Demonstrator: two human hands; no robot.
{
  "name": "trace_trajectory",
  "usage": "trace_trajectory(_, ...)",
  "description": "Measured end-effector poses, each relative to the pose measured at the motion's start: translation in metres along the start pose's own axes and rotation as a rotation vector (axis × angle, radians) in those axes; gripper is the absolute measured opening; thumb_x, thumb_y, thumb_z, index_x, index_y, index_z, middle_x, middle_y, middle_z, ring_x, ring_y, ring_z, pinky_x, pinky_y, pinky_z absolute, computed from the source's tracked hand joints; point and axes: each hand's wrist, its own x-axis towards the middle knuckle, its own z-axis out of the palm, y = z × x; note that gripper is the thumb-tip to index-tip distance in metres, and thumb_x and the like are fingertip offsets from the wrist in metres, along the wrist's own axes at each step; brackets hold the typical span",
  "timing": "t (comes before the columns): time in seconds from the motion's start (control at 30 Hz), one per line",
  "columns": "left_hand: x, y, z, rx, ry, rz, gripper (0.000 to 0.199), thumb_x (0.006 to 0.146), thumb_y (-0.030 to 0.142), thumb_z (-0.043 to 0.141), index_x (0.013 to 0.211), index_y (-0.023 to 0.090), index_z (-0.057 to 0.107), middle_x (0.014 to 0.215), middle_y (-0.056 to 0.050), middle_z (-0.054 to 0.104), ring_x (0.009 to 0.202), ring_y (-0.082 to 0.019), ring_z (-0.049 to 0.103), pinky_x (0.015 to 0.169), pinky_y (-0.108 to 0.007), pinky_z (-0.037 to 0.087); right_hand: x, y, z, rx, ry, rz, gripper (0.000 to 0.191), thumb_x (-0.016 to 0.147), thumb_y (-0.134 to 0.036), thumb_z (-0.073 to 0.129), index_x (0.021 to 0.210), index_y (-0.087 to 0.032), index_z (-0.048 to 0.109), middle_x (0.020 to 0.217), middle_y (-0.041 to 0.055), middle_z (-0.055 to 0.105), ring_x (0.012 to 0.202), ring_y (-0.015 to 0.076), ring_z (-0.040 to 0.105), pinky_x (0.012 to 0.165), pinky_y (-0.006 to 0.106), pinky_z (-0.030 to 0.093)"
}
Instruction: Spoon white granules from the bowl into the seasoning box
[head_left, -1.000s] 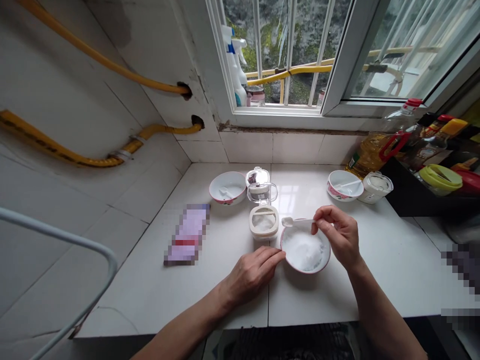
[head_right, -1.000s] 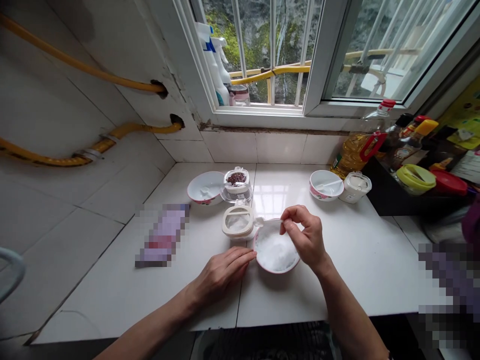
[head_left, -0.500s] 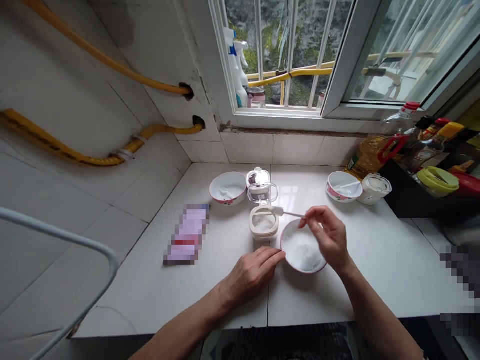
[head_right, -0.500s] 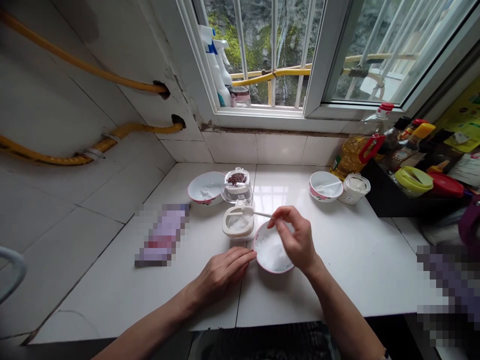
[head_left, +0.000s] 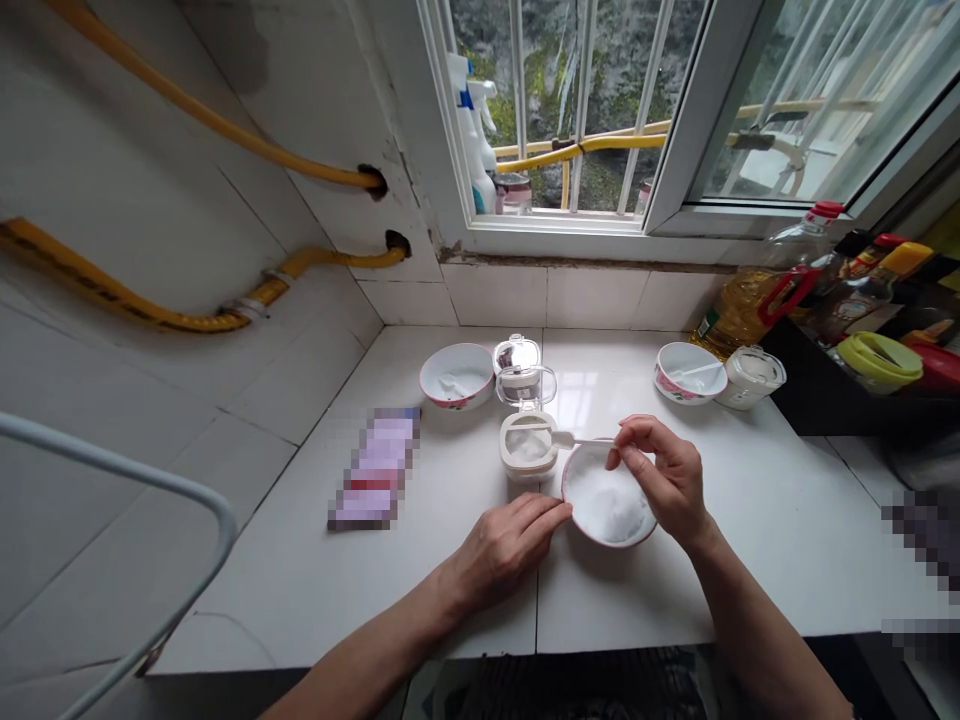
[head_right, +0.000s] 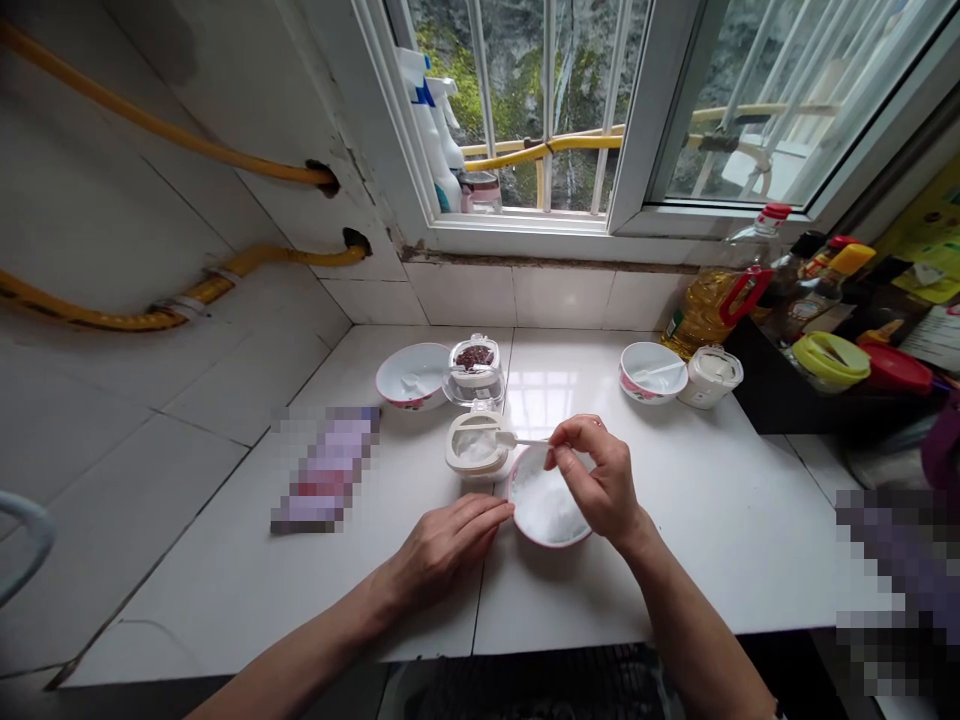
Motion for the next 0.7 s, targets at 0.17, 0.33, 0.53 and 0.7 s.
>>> trace_trajectory(0.17,0.0,0.0,0.0,-0.009,0.005,0.002,0.03,0.095,0.005,0.043,0.12,0.01,0.058,0.1,-0.012,0.073,0.087,-0.019,0.07,0.071,-0.03,0.062,0.002,0.003,-0.01,0.054,0.024,0.232,0.012,0.078,-0.014,0.051,0.072,-0.021,0.058,0.055,-0.0041,0.056,0.049,0.013,0.052,0.055,0.028,0.043)
trace_trajectory(0.33,0.0,0.0,0.0,-0.016,-0.002,0.0,0.031,0.096,0.006,0.042,0.122,0.01,0.058,0.101,-0.012,0.073,0.09,-0.018,0.07,0.073,-0.03,0.062,0.004,0.004,-0.011,-0.155,-0.061,0.061,0.015,0.071,-0.011,0.047,0.064,-0.022,0.056,0.058,-0.0014,0.056,0.059,0.0155,0.051,0.062,0.03,0.043)
trace_trajectory(0.53,0.002,0.001,-0.001,-0.015,-0.001,0.007,0.03,0.096,0.006,0.041,0.121,0.01,0.058,0.099,-0.012,0.073,0.088,-0.019,0.071,0.073,-0.031,0.062,0.002,0.004,0.003,-0.225,-0.343,0.064,0.017,0.069,-0.009,0.043,0.063,-0.022,0.051,0.059,-0.0011,0.059,0.057,0.0144,0.046,0.068,0.031,0.043)
trace_trajectory(0.7,0.002,0.001,-0.002,-0.007,-0.003,-0.003,0.031,0.095,0.006,0.042,0.121,0.011,0.058,0.1,-0.012,0.073,0.088,-0.019,0.071,0.072,-0.03,0.063,0.004,0.003,0.001,-0.094,-0.292,0.321,0.014,0.068,-0.015,0.043,0.061,-0.022,0.053,0.05,-0.0025,0.054,0.057,0.0154,0.049,0.06,0.028,0.038)
